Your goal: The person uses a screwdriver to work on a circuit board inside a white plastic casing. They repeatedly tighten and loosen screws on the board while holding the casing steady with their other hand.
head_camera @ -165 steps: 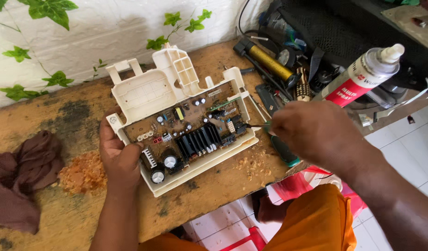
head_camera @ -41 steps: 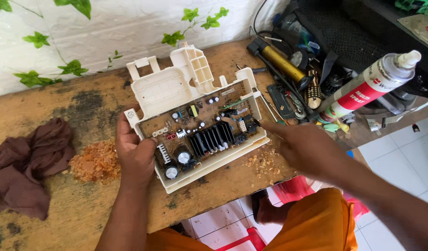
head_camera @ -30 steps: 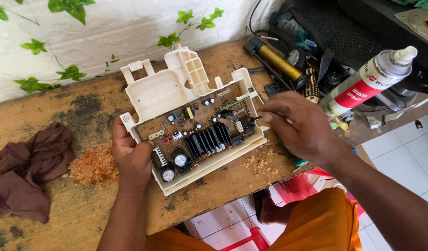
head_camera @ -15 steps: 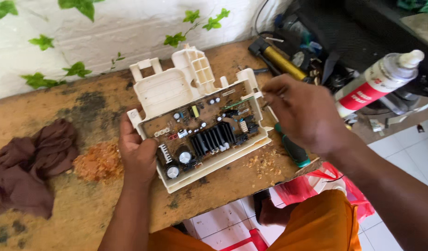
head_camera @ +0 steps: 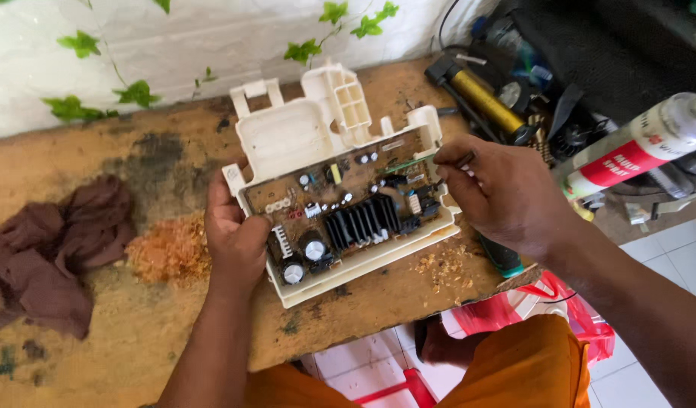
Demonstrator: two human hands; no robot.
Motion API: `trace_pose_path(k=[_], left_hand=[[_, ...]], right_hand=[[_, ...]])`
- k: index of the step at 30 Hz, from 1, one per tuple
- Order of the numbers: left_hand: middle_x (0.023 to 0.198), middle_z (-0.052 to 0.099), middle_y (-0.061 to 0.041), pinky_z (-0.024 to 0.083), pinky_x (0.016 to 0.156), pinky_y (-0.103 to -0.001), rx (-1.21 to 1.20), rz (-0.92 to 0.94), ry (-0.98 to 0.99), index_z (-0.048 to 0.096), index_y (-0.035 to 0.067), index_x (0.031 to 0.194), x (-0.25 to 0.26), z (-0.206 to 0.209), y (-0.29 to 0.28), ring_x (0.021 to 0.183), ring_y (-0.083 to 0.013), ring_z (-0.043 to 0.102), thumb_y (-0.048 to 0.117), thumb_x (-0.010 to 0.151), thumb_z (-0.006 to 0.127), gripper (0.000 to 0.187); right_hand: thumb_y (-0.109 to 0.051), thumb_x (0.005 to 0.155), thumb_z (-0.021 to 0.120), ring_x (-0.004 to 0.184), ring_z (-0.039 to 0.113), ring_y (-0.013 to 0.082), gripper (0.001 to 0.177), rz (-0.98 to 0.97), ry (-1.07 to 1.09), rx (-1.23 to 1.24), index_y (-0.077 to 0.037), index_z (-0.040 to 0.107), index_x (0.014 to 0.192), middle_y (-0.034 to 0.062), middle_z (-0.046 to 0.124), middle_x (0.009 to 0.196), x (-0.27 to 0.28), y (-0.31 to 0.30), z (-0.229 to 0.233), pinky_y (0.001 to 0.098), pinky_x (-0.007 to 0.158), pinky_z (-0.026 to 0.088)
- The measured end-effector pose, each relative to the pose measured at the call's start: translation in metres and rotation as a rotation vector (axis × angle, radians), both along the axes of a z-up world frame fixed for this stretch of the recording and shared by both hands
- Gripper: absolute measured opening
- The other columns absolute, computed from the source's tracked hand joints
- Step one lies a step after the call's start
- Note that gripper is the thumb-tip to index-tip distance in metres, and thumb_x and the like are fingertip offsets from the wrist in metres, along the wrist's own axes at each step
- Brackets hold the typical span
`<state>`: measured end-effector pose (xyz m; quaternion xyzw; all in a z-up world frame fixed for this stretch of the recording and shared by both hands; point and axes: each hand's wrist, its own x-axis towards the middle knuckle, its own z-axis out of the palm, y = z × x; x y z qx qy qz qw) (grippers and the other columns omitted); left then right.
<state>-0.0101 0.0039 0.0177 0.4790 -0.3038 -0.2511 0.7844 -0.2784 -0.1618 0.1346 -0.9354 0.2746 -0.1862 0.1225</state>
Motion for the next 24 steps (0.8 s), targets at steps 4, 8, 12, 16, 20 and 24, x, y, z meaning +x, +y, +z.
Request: trace_pose_path(k=[4, 8, 12, 16, 20, 24], left_hand=[[0.113, 0.062, -0.002, 0.049, 0.07, -0.023, -0.044, -0.05, 0.02, 0.052, 0.012, 0.135, -0.007, 0.015, 0.004, 0.091, -0.0135, 0.062, -0.011, 0.074, 0.04, 0.066], [0.11, 0.063, -0.002, 0.049, 0.068, -0.022, -0.09, -0.035, -0.014, 0.053, 0.01, 0.129, -0.013, 0.022, 0.003, 0.087, -0.0107, 0.062, -0.006, 0.07, 0.045, 0.062], [0.109, 0.064, -0.003, 0.047, 0.068, -0.021, -0.081, -0.006, -0.008, 0.054, 0.008, 0.131, -0.013, 0.022, 0.002, 0.086, -0.0106, 0.061, -0.008, 0.071, 0.043, 0.063], [0.101, 0.061, 0.0, 0.042, 0.064, -0.019, -0.058, -0.001, -0.003, 0.054, 0.011, 0.128, -0.014, 0.022, 0.0, 0.078, -0.0063, 0.055, -0.006, 0.069, 0.043, 0.062], [0.109, 0.064, -0.002, 0.049, 0.069, -0.021, -0.068, 0.015, 0.033, 0.056, 0.01, 0.129, -0.012, 0.018, -0.001, 0.086, -0.0105, 0.063, -0.008, 0.07, 0.044, 0.063], [0.11, 0.067, -0.004, 0.049, 0.069, -0.023, -0.041, -0.006, 0.006, 0.054, 0.009, 0.133, -0.004, 0.009, -0.001, 0.09, -0.013, 0.063, -0.009, 0.072, 0.048, 0.064]], right_hand=[[-0.013, 0.101, 0.061, 0.054, 0.069, 0.0169, 0.013, 0.001, 0.033, 0.057, -0.008, 0.072, 0.107, 0.0054, 0.078, 0.078, 0.013, -0.002, 0.01, 0.0347, 0.048, 0.056], [-0.019, 0.1, 0.063, 0.068, 0.073, 0.0129, 0.012, -0.269, 0.064, 0.391, -0.013, 0.072, 0.106, 0.0045, 0.078, 0.082, 0.023, -0.011, 0.02, 0.0287, 0.064, 0.06], [-0.013, 0.099, 0.057, 0.069, 0.077, 0.018, 0.023, -0.356, 0.058, 0.531, -0.004, 0.073, 0.085, 0.0028, 0.074, 0.093, 0.035, -0.017, 0.036, 0.0293, 0.06, 0.061], [-0.008, 0.104, 0.056, 0.077, 0.075, 0.0224, 0.016, -0.423, 0.011, 0.718, 0.0, 0.07, 0.1, 0.016, 0.071, 0.091, 0.036, -0.014, 0.043, 0.0333, 0.075, 0.068], [-0.013, 0.105, 0.057, 0.077, 0.078, 0.0204, 0.013, -0.427, 0.012, 0.558, -0.005, 0.067, 0.108, 0.0136, 0.076, 0.09, 0.027, -0.005, 0.032, 0.0319, 0.069, 0.068], [-0.027, 0.103, 0.057, 0.069, 0.077, 0.0174, 0.028, -0.176, 0.004, 0.151, -0.007, 0.075, 0.096, 0.0056, 0.077, 0.1, -0.006, 0.0, 0.002, 0.034, 0.057, 0.059]])
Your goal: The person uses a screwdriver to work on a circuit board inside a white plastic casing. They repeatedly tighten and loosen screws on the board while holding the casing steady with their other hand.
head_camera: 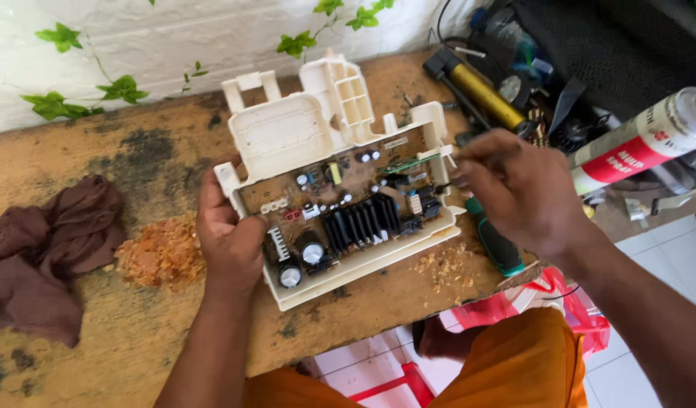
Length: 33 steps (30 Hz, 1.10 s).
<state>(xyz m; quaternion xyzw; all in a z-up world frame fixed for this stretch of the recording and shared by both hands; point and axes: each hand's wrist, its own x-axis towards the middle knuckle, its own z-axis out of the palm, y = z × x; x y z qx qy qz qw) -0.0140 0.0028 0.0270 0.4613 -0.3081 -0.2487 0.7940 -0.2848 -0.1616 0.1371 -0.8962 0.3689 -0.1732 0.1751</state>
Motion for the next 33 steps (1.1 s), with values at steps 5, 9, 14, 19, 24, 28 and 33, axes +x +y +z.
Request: trace_pose_path(k=[5, 9, 14, 19, 24, 28, 33], left_hand=[[0.113, 0.067, -0.005, 0.053, 0.075, -0.024, -0.001, 0.02, -0.01, 0.056, 0.008, 0.13, 0.001, 0.0, -0.003, 0.096, -0.014, 0.065, -0.01, 0.07, 0.048, 0.063], [0.113, 0.065, -0.004, 0.052, 0.075, -0.023, -0.018, 0.011, -0.018, 0.056, 0.008, 0.131, -0.002, 0.002, -0.003, 0.096, -0.0134, 0.063, -0.01, 0.072, 0.047, 0.062], [0.117, 0.065, -0.006, 0.056, 0.075, -0.027, 0.002, -0.003, -0.021, 0.053, 0.008, 0.135, 0.0, -0.001, 0.0, 0.1, -0.0167, 0.066, -0.011, 0.074, 0.046, 0.064], [0.117, 0.066, -0.005, 0.056, 0.074, -0.025, -0.064, -0.003, 0.013, 0.054, 0.009, 0.135, 0.002, -0.005, -0.002, 0.095, -0.0141, 0.066, -0.013, 0.072, 0.043, 0.067], [0.119, 0.065, -0.006, 0.055, 0.08, -0.026, -0.049, -0.018, -0.017, 0.052, 0.007, 0.136, 0.002, -0.004, 0.0, 0.101, -0.015, 0.065, -0.009, 0.075, 0.046, 0.063], [0.11, 0.063, -0.001, 0.044, 0.071, -0.021, -0.022, -0.02, -0.033, 0.052, 0.009, 0.133, -0.001, 0.002, 0.002, 0.087, -0.0089, 0.058, -0.006, 0.073, 0.045, 0.063], [0.112, 0.065, -0.005, 0.049, 0.068, -0.02, -0.005, 0.036, -0.014, 0.054, 0.008, 0.136, -0.01, 0.01, 0.004, 0.088, -0.0121, 0.063, -0.007, 0.071, 0.043, 0.068]], right_hand=[[0.0, 0.105, 0.059, 0.081, 0.076, 0.0219, 0.009, 0.034, -0.489, 0.044, 0.005, 0.066, 0.106, 0.0148, 0.073, 0.094, -0.022, 0.019, -0.042, 0.0303, 0.074, 0.066], [-0.003, 0.106, 0.057, 0.077, 0.079, 0.0268, 0.014, -0.065, -0.448, 0.046, 0.009, 0.066, 0.105, 0.0176, 0.072, 0.091, -0.011, 0.025, -0.027, 0.0336, 0.067, 0.068], [-0.017, 0.102, 0.065, 0.059, 0.07, 0.0164, 0.021, 0.063, -0.107, -0.198, 0.0, 0.076, 0.096, 0.0075, 0.076, 0.102, -0.013, 0.012, -0.012, 0.0305, 0.046, 0.052], [-0.018, 0.106, 0.064, 0.071, 0.07, 0.0157, 0.022, 0.054, -0.109, -0.282, -0.002, 0.077, 0.096, 0.0029, 0.074, 0.106, -0.013, 0.004, -0.006, 0.0314, 0.063, 0.052], [-0.02, 0.103, 0.061, 0.065, 0.072, 0.0213, 0.024, 0.058, -0.039, -0.158, 0.0, 0.073, 0.106, 0.007, 0.076, 0.108, 0.005, 0.003, -0.011, 0.0382, 0.055, 0.055], [-0.022, 0.101, 0.06, 0.068, 0.074, 0.0218, 0.022, -0.041, 0.016, -0.093, -0.006, 0.074, 0.105, 0.0036, 0.078, 0.094, 0.015, 0.003, -0.007, 0.0401, 0.063, 0.057], [-0.013, 0.103, 0.056, 0.072, 0.078, 0.0182, 0.015, -0.314, 0.029, 0.322, -0.007, 0.07, 0.103, 0.0088, 0.079, 0.087, 0.037, 0.001, 0.025, 0.0327, 0.063, 0.067]])
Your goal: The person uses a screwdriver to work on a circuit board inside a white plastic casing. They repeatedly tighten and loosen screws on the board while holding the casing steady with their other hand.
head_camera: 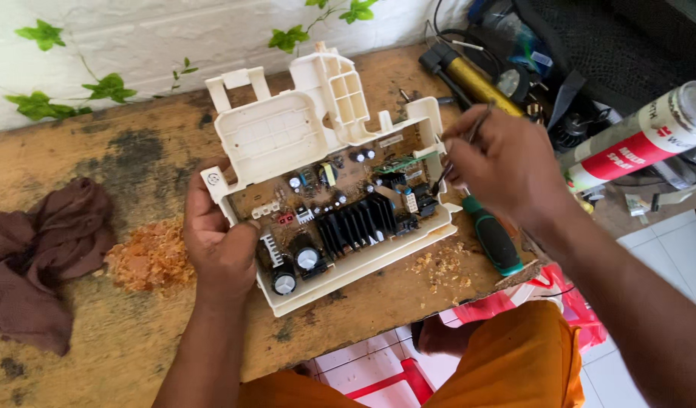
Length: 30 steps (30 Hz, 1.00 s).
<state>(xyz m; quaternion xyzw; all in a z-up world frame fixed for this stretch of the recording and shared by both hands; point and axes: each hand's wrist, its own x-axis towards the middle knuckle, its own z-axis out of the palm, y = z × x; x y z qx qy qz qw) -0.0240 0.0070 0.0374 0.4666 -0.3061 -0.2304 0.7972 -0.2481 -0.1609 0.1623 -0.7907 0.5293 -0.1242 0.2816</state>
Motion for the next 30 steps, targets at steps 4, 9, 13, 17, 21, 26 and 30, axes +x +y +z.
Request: trace_pose_path(k=[4, 9, 13, 17, 21, 26, 30], left_hand=[[0.103, 0.069, -0.019, 0.06, 0.074, -0.027, -0.067, -0.05, -0.027, 0.047, 0.004, 0.143, 0.023, -0.039, -0.008, 0.092, -0.02, 0.071, -0.008, 0.064, 0.051, 0.08], [0.11, 0.066, 0.0, 0.052, 0.079, -0.019, -0.065, 0.024, -0.017, 0.055, 0.01, 0.13, 0.011, -0.017, -0.009, 0.093, -0.0079, 0.063, -0.012, 0.071, 0.047, 0.063], [0.113, 0.064, -0.003, 0.048, 0.077, -0.02, -0.031, -0.021, -0.022, 0.054, 0.01, 0.134, 0.008, -0.006, -0.002, 0.096, -0.0111, 0.061, -0.011, 0.072, 0.042, 0.067], [0.1, 0.061, -0.001, 0.044, 0.065, -0.02, -0.004, -0.04, -0.025, 0.054, 0.011, 0.129, 0.007, -0.001, -0.001, 0.08, -0.0079, 0.056, -0.008, 0.072, 0.043, 0.061], [0.099, 0.059, 0.001, 0.041, 0.066, -0.018, -0.027, -0.045, -0.036, 0.052, 0.011, 0.127, 0.005, -0.001, -0.002, 0.079, -0.0058, 0.053, -0.005, 0.068, 0.044, 0.062], [0.107, 0.061, -0.001, 0.045, 0.068, -0.021, 0.009, -0.015, -0.056, 0.054, 0.011, 0.131, 0.007, 0.001, -0.003, 0.085, -0.009, 0.057, -0.005, 0.071, 0.045, 0.063], [0.099, 0.064, -0.001, 0.042, 0.062, -0.021, 0.013, -0.019, 0.006, 0.056, 0.011, 0.127, 0.007, -0.001, -0.004, 0.075, -0.0077, 0.057, -0.005, 0.071, 0.043, 0.059]], right_hand=[[-0.021, 0.083, 0.064, 0.058, 0.077, 0.0239, 0.023, 0.042, -0.058, 0.052, -0.011, 0.071, 0.102, 0.0093, 0.071, 0.053, -0.015, -0.019, -0.031, 0.0322, 0.07, 0.059], [-0.018, 0.102, 0.059, 0.07, 0.081, 0.0162, 0.019, 0.195, -0.141, -0.094, -0.003, 0.07, 0.103, 0.0081, 0.076, 0.088, -0.039, -0.001, -0.029, 0.0278, 0.062, 0.066], [-0.019, 0.102, 0.063, 0.06, 0.074, 0.012, 0.028, 0.33, -0.177, -0.436, -0.005, 0.078, 0.083, 0.0041, 0.077, 0.097, -0.043, 0.009, -0.023, 0.0254, 0.041, 0.051], [-0.021, 0.103, 0.064, 0.076, 0.074, 0.0171, 0.024, 0.389, -0.126, -0.534, -0.005, 0.074, 0.088, 0.0042, 0.076, 0.093, -0.034, -0.007, -0.033, 0.0323, 0.057, 0.053], [-0.029, 0.107, 0.052, 0.075, 0.079, 0.0177, 0.021, 0.224, 0.178, -0.174, -0.018, 0.069, 0.113, 0.0033, 0.081, 0.092, -0.012, 0.0, -0.006, 0.0341, 0.066, 0.065], [-0.016, 0.103, 0.062, 0.07, 0.078, 0.0169, 0.013, 0.125, -0.089, 0.005, -0.007, 0.07, 0.097, 0.0078, 0.077, 0.087, -0.001, -0.015, 0.002, 0.03, 0.064, 0.066], [-0.012, 0.099, 0.056, 0.07, 0.079, 0.0192, 0.017, 0.199, -0.146, 0.047, -0.002, 0.071, 0.099, 0.011, 0.077, 0.088, -0.009, -0.023, -0.009, 0.031, 0.064, 0.068]])
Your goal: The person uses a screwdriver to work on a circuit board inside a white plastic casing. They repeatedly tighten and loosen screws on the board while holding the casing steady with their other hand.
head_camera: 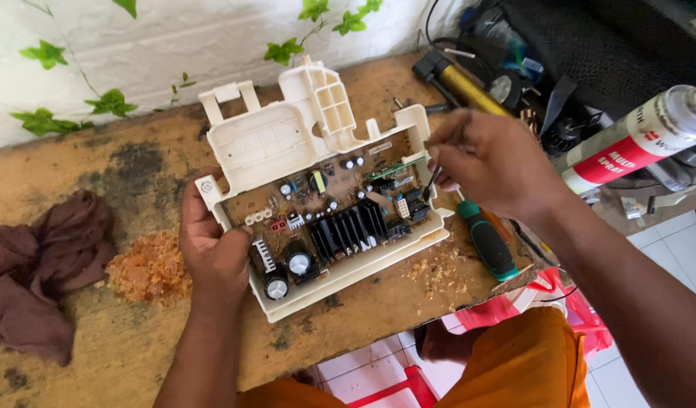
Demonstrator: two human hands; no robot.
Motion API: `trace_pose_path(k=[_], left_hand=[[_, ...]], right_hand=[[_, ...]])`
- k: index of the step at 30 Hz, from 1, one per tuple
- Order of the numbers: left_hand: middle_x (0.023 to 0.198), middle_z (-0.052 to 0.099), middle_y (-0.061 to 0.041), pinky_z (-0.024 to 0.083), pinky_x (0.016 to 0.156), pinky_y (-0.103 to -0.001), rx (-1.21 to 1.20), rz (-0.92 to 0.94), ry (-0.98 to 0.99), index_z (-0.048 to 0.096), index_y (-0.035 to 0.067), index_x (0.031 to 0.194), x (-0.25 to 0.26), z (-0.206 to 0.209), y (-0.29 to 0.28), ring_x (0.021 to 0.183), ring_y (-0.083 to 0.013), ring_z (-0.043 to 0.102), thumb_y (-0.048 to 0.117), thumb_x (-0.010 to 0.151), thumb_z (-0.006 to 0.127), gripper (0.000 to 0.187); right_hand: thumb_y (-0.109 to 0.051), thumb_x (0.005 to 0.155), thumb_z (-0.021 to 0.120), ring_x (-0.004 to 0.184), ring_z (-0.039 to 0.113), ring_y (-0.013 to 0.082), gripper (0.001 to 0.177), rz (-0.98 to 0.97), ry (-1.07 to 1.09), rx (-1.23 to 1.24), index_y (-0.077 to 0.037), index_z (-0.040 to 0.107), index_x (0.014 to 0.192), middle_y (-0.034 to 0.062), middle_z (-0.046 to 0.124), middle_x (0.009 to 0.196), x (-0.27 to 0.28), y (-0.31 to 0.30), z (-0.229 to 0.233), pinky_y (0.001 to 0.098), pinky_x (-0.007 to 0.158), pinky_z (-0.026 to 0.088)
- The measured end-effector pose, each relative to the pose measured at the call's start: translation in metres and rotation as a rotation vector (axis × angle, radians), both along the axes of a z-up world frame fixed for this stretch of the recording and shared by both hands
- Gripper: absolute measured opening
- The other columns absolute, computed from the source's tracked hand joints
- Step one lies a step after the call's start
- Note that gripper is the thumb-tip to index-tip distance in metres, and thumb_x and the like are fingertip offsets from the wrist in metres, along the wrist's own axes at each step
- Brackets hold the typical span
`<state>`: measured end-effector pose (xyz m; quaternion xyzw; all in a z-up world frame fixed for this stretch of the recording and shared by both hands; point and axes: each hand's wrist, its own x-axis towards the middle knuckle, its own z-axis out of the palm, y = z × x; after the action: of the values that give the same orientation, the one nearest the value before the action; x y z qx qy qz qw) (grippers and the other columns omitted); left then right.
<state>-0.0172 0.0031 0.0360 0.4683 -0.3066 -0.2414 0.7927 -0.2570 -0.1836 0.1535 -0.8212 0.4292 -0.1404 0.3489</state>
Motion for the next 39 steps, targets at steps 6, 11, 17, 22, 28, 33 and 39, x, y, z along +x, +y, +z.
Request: trace_pose_path(k=[6, 11, 17, 22, 28, 33, 39], left_hand=[[0.103, 0.063, -0.001, 0.042, 0.065, -0.02, 0.013, 0.008, -0.004, 0.054, 0.01, 0.13, 0.002, -0.005, -0.001, 0.078, -0.0072, 0.057, -0.004, 0.072, 0.045, 0.061], [0.102, 0.067, -0.01, 0.053, 0.069, -0.027, -0.006, -0.018, 0.002, 0.051, 0.008, 0.137, 0.016, -0.025, -0.004, 0.082, -0.0146, 0.064, -0.005, 0.068, 0.049, 0.07], [0.098, 0.068, -0.015, 0.06, 0.074, -0.03, -0.021, 0.005, 0.032, 0.049, 0.006, 0.142, 0.023, -0.041, -0.006, 0.086, -0.0185, 0.07, -0.003, 0.065, 0.054, 0.078], [0.1, 0.068, -0.018, 0.062, 0.076, -0.034, -0.04, 0.001, 0.052, 0.048, 0.006, 0.144, 0.023, -0.042, -0.009, 0.088, -0.022, 0.071, -0.003, 0.065, 0.052, 0.079], [0.102, 0.068, -0.017, 0.061, 0.077, -0.035, -0.039, 0.016, 0.038, 0.049, 0.007, 0.144, 0.023, -0.046, -0.011, 0.09, -0.0213, 0.071, -0.001, 0.064, 0.055, 0.081], [0.102, 0.068, -0.018, 0.061, 0.078, -0.033, -0.05, 0.025, 0.063, 0.049, 0.007, 0.143, 0.021, -0.046, -0.008, 0.091, -0.0228, 0.072, -0.004, 0.063, 0.053, 0.08], [0.103, 0.069, -0.016, 0.06, 0.079, -0.033, -0.047, 0.008, 0.031, 0.048, 0.009, 0.144, 0.032, -0.059, -0.006, 0.091, -0.0201, 0.071, -0.002, 0.065, 0.055, 0.08]], right_hand=[[-0.01, 0.102, 0.059, 0.076, 0.074, 0.0142, 0.026, 0.189, -0.227, -0.347, -0.002, 0.078, 0.086, 0.0079, 0.072, 0.094, -0.046, 0.017, -0.039, 0.0247, 0.064, 0.065], [-0.011, 0.101, 0.065, 0.078, 0.078, 0.0227, 0.013, -0.124, -0.29, -0.357, -0.003, 0.074, 0.1, 0.0097, 0.075, 0.088, -0.041, 0.045, -0.058, 0.0346, 0.067, 0.066], [-0.003, 0.095, 0.07, 0.074, 0.077, 0.0347, 0.005, -0.157, -0.44, -0.43, -0.001, 0.072, 0.099, 0.018, 0.077, 0.079, -0.049, 0.052, -0.073, 0.043, 0.06, 0.062], [-0.001, 0.091, 0.071, 0.075, 0.078, 0.0302, 0.018, -0.086, -0.53, -0.528, -0.006, 0.078, 0.106, 0.0123, 0.079, 0.079, -0.059, 0.062, -0.092, 0.0371, 0.065, 0.063], [0.005, 0.092, 0.066, 0.059, 0.073, 0.0277, 0.019, -0.091, -0.563, -0.528, -0.004, 0.077, 0.104, 0.0163, 0.077, 0.077, -0.065, 0.065, -0.083, 0.0359, 0.056, 0.061], [-0.007, 0.095, 0.069, 0.07, 0.075, 0.0345, 0.016, -0.041, -0.44, -0.598, -0.006, 0.077, 0.11, 0.0159, 0.076, 0.079, -0.051, 0.044, -0.068, 0.0404, 0.055, 0.059], [-0.007, 0.092, 0.065, 0.073, 0.074, 0.0451, 0.016, 0.126, -0.226, -0.385, -0.007, 0.073, 0.106, 0.0198, 0.075, 0.076, -0.036, 0.026, -0.038, 0.0541, 0.063, 0.057]])
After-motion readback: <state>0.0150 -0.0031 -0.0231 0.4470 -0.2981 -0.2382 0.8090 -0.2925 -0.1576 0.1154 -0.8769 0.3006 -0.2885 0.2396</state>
